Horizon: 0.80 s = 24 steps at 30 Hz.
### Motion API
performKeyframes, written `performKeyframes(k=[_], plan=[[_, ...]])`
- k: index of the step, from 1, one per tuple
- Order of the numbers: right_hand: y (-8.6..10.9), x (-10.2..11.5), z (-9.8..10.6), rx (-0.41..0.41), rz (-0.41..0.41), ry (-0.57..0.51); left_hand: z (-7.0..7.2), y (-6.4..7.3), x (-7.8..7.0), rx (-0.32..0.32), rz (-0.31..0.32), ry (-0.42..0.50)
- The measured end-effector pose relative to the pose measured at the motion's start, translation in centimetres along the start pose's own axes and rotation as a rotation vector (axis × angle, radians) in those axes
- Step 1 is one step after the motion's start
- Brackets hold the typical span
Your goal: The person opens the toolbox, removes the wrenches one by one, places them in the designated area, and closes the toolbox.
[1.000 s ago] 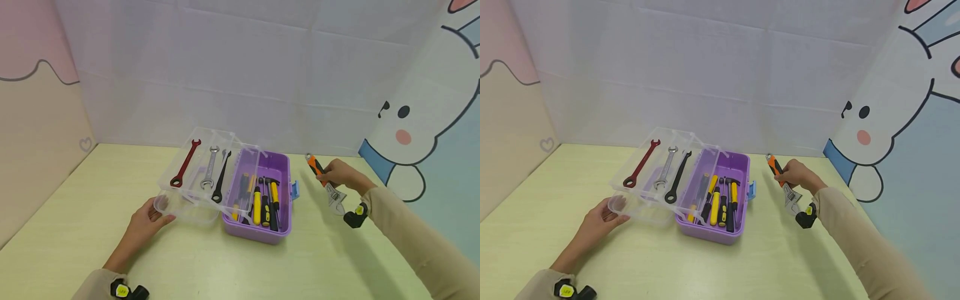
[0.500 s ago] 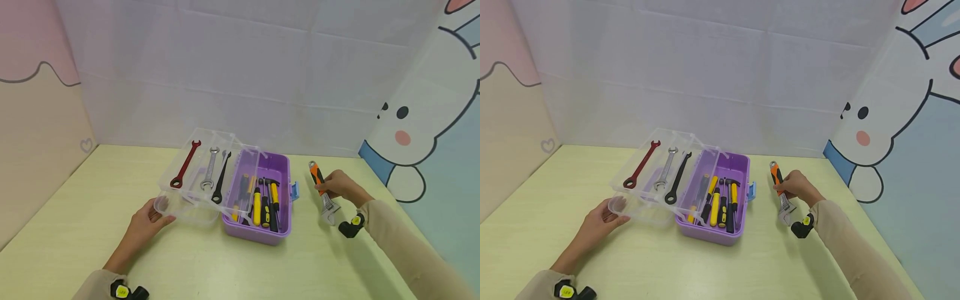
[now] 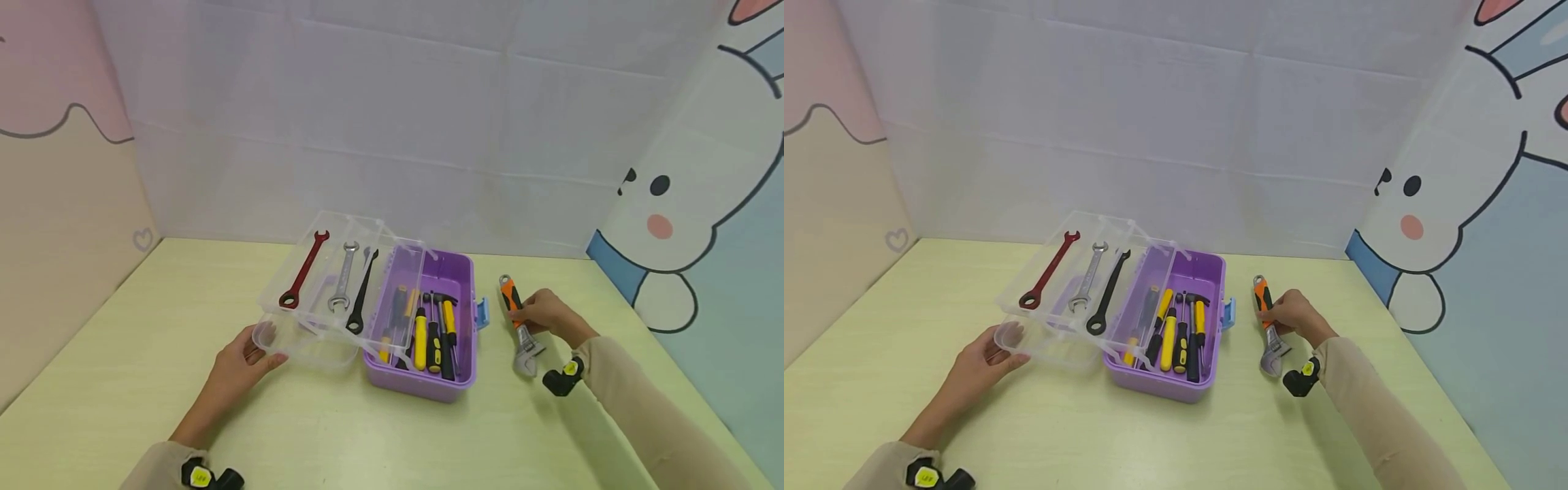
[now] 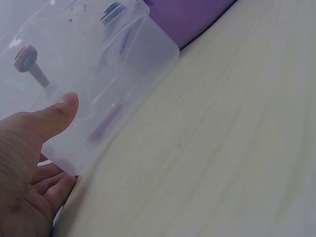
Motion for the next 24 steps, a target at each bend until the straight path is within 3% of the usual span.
performKeyframes(k=[7, 24], plan=[[-0.2, -0.4, -0.6, 0.006, 0.006, -0.046, 0.0, 0.0, -0.2, 0.001, 0.006, -0.005], [-0.8, -1.6, -0.7, -0.006, -0.037, -0.036, 0.1, 0.1, -0.3, 0.003, 0.01, 0.006]])
Point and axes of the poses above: each hand's wrist, its own y-axis away from the middle knuckle, its own z-axis out of the back of the hand, x = y × z, the point moved 10 cm from there along -y, towards the middle knuckle, and after that the axes turned 6 degrees about -y, right-handed, at the moved point
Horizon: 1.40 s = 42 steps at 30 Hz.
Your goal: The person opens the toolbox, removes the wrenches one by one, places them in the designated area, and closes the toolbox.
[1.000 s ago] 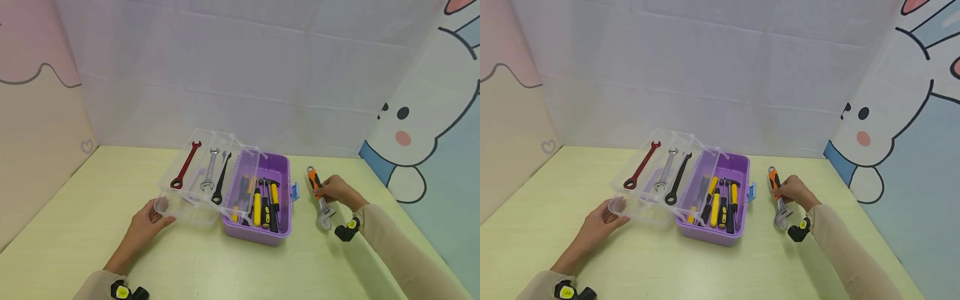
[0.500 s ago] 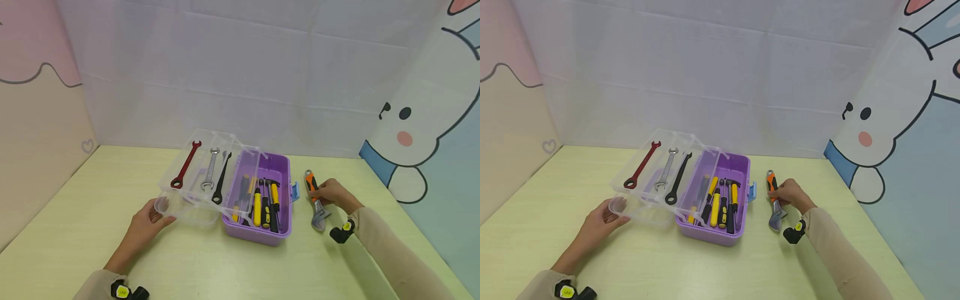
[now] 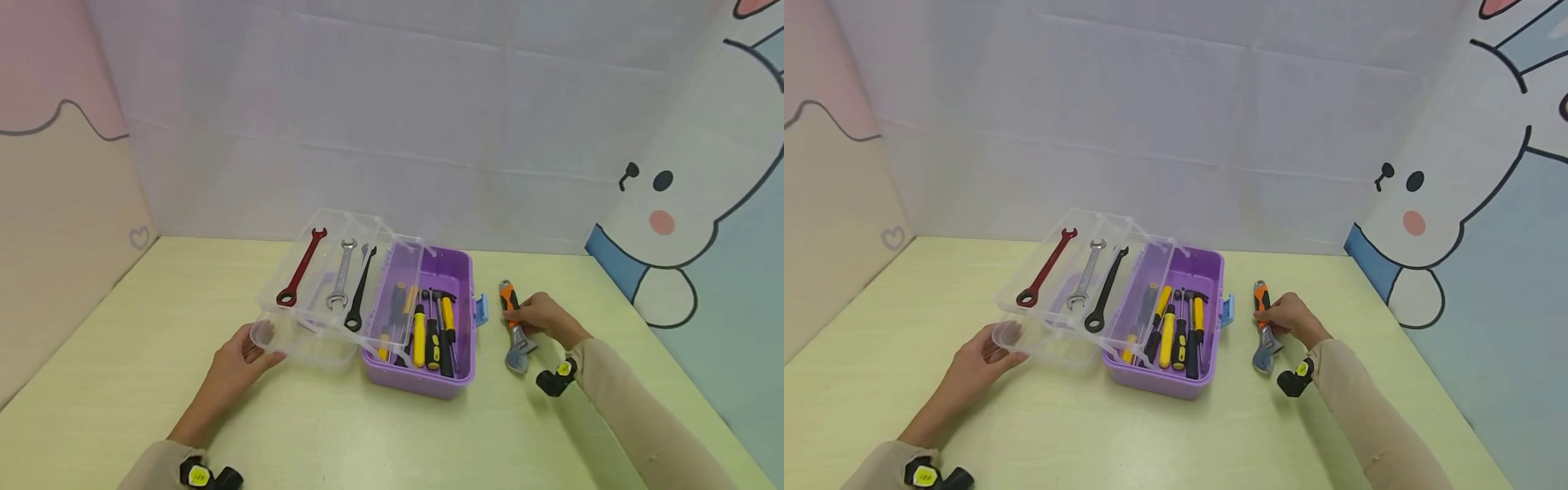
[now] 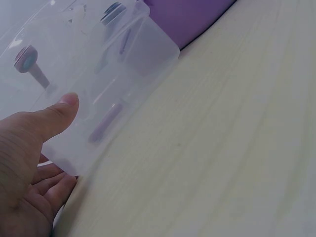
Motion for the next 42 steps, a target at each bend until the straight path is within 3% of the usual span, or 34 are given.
performKeyframes(k=[9, 19, 42], plan=[[0.2, 0.3, 0.5, -0.016, 0.017, 0.059, 0.2, -0.2, 0.0, -0.002, 0.0, -0.005], [0.1, -0.7, 1.2, -0.075, -0.032, 0.066, 0.1, -0.3, 0.1, 0.006, 0.001, -0.016], [0.4, 0.1, 1.5, -0.098, -0.069, 0.175, 0.2, -0.1, -0.1, 0.008, -0.001, -0.008]])
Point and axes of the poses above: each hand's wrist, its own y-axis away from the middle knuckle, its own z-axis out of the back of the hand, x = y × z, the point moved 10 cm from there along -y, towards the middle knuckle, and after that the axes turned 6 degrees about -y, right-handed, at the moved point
